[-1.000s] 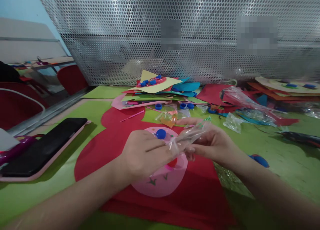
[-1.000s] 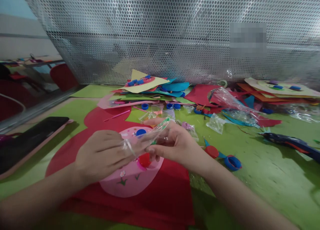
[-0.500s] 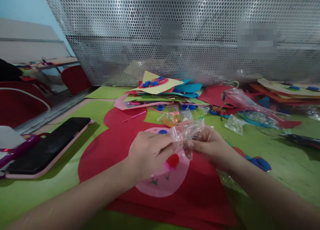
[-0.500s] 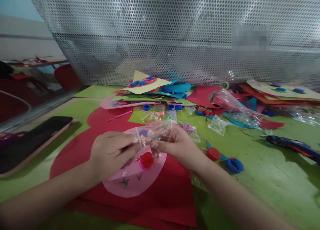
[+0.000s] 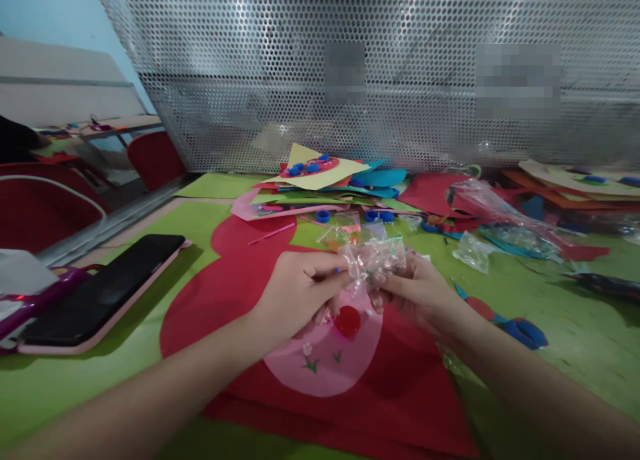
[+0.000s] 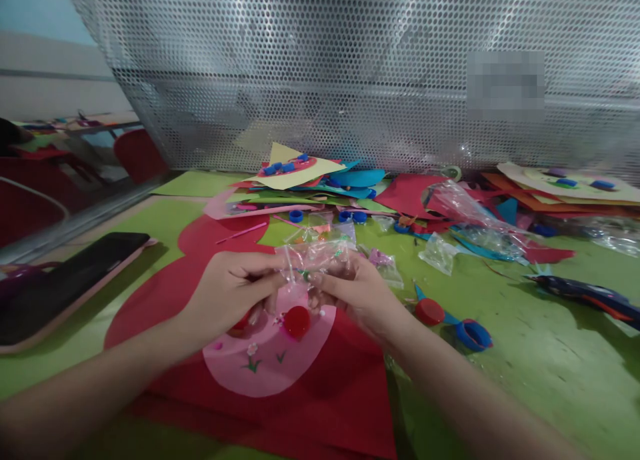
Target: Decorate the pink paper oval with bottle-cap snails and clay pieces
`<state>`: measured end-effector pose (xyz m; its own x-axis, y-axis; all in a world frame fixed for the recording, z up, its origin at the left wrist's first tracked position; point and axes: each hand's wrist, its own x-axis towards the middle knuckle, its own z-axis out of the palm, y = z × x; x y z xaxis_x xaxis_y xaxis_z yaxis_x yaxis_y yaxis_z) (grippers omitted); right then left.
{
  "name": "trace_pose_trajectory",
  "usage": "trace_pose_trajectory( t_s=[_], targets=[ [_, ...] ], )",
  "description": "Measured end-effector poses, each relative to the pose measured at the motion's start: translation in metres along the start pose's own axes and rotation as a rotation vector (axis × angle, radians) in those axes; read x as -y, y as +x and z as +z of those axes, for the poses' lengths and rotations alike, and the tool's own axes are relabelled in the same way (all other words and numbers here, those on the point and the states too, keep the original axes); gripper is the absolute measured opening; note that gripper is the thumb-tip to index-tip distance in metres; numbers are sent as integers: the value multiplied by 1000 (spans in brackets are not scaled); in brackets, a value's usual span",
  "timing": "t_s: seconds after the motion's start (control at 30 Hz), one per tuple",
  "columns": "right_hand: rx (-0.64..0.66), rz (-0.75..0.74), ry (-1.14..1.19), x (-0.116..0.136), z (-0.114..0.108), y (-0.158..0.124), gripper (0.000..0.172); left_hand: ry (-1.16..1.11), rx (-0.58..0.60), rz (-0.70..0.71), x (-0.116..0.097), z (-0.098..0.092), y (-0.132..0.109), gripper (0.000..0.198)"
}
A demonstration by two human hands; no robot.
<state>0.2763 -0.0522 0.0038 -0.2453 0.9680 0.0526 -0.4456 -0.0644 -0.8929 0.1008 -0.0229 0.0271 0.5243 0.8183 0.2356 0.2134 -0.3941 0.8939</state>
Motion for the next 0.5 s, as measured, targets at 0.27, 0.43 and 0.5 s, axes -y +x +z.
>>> trace_pose_trajectory(
  t_s=[0.27,0.43,0.5],
  targets=[
    [-1,39,-25,-7,-2,0,16,20,14,-4,4,2,-2,24],
    [-102,14,-41,-8,2,-2,17,-159,4,-93,5,7,-2,19],
    [-169,-5,-29,-5,5,-3,18,-262,-20,-134,4,6,1,14]
  ],
)
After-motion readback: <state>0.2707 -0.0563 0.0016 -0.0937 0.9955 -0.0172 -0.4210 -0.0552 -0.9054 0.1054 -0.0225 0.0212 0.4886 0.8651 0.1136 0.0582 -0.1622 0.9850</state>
